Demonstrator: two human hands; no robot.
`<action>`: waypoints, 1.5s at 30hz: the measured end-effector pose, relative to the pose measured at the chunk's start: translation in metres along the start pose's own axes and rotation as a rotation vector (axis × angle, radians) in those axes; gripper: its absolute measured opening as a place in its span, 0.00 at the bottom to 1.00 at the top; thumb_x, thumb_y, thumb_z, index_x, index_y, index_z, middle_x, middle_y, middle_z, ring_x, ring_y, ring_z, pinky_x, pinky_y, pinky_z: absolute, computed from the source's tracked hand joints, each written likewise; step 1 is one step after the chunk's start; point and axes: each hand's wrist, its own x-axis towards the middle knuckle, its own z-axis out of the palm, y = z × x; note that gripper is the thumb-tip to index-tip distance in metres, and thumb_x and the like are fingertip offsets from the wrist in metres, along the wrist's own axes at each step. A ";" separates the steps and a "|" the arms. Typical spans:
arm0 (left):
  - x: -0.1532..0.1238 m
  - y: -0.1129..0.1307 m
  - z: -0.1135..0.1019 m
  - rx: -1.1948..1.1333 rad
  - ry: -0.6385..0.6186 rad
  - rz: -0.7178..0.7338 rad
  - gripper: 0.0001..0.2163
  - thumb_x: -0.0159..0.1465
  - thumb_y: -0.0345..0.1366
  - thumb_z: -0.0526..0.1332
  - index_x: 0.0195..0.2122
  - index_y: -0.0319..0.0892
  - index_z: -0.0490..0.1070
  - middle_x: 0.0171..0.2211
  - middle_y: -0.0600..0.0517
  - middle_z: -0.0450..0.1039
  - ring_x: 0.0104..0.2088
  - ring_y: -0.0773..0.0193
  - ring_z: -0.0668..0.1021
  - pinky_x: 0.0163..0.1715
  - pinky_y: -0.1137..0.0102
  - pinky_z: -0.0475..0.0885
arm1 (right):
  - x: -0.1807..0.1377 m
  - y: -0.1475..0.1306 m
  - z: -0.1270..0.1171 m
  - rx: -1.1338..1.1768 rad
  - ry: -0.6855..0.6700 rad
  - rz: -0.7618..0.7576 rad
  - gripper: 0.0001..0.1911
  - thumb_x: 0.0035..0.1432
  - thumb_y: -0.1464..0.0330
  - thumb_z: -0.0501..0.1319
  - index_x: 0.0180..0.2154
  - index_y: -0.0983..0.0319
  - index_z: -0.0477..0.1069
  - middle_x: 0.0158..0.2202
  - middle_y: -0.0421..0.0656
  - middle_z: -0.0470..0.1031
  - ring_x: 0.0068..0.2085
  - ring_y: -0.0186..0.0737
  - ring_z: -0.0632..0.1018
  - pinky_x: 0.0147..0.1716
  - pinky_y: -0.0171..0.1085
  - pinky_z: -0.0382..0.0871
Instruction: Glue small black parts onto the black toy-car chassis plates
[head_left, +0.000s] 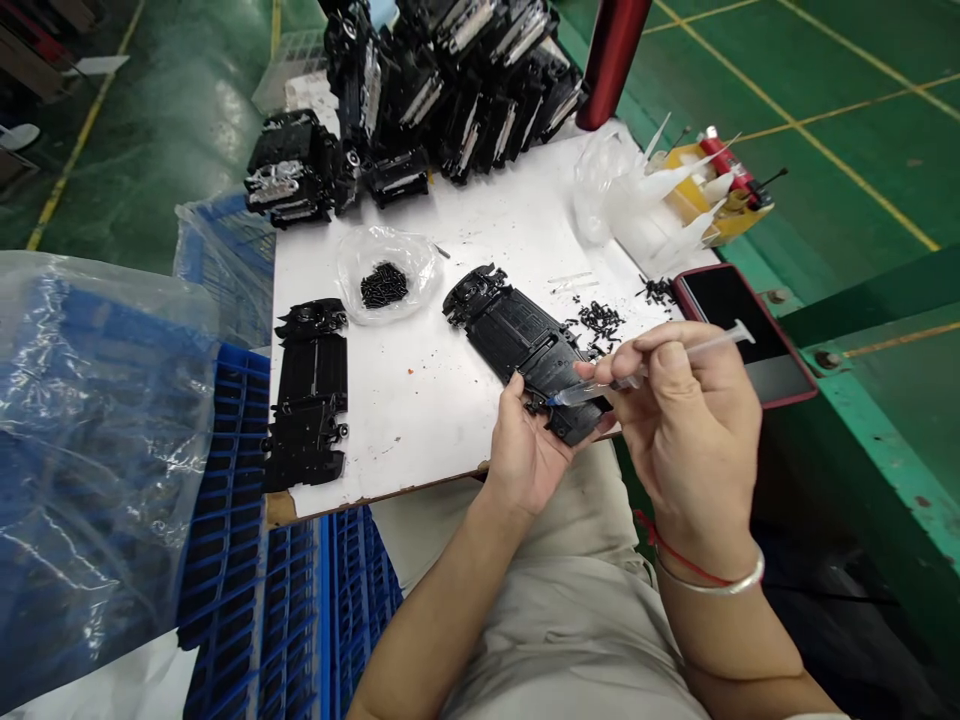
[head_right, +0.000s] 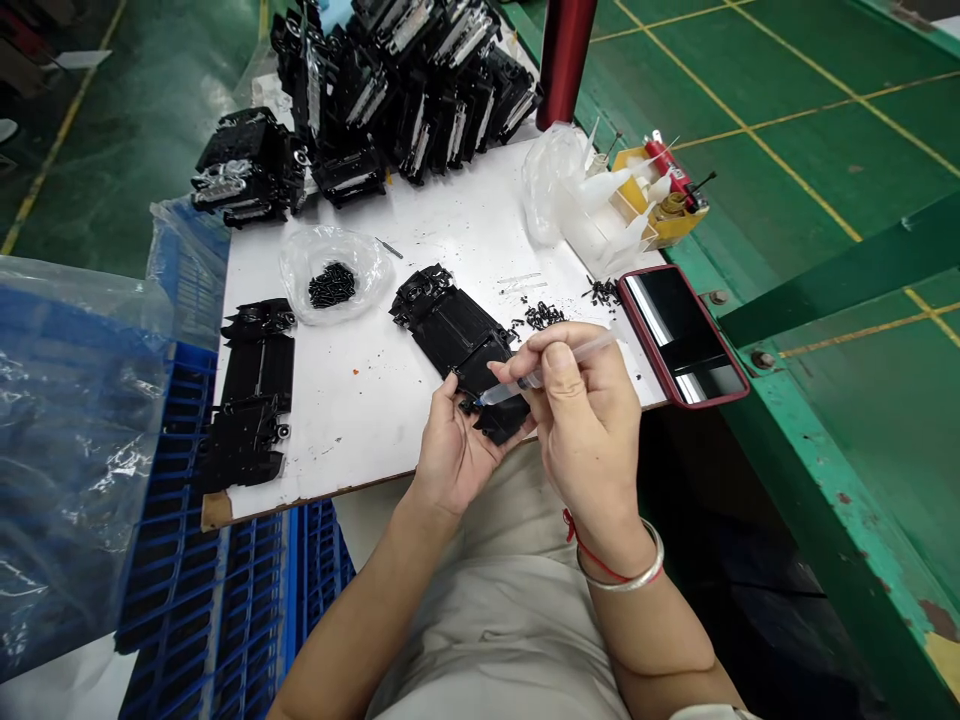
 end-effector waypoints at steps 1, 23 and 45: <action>0.000 0.000 0.000 -0.007 -0.005 0.000 0.19 0.69 0.45 0.48 0.39 0.41 0.76 0.39 0.48 0.79 0.42 0.57 0.80 0.46 0.54 0.76 | -0.001 0.000 -0.001 -0.009 0.008 -0.009 0.05 0.64 0.65 0.59 0.38 0.60 0.70 0.31 0.38 0.71 0.35 0.33 0.77 0.46 0.43 0.77; -0.039 0.003 -0.017 0.151 -0.134 0.095 0.25 0.64 0.36 0.61 0.62 0.47 0.59 0.60 0.44 0.65 0.60 0.50 0.68 0.57 0.53 0.70 | 0.125 -0.043 -0.068 -0.202 0.297 -0.730 0.06 0.62 0.64 0.60 0.36 0.60 0.68 0.26 0.36 0.73 0.30 0.32 0.76 0.36 0.35 0.70; -0.051 0.010 -0.044 0.848 0.298 0.295 0.49 0.53 0.42 0.69 0.69 0.44 0.37 0.27 0.55 0.74 0.27 0.58 0.81 0.28 0.66 0.78 | 0.174 -0.019 -0.074 -1.261 0.377 -0.561 0.18 0.56 0.64 0.60 0.48 0.62 0.64 0.47 0.52 0.73 0.47 0.51 0.74 0.48 0.51 0.64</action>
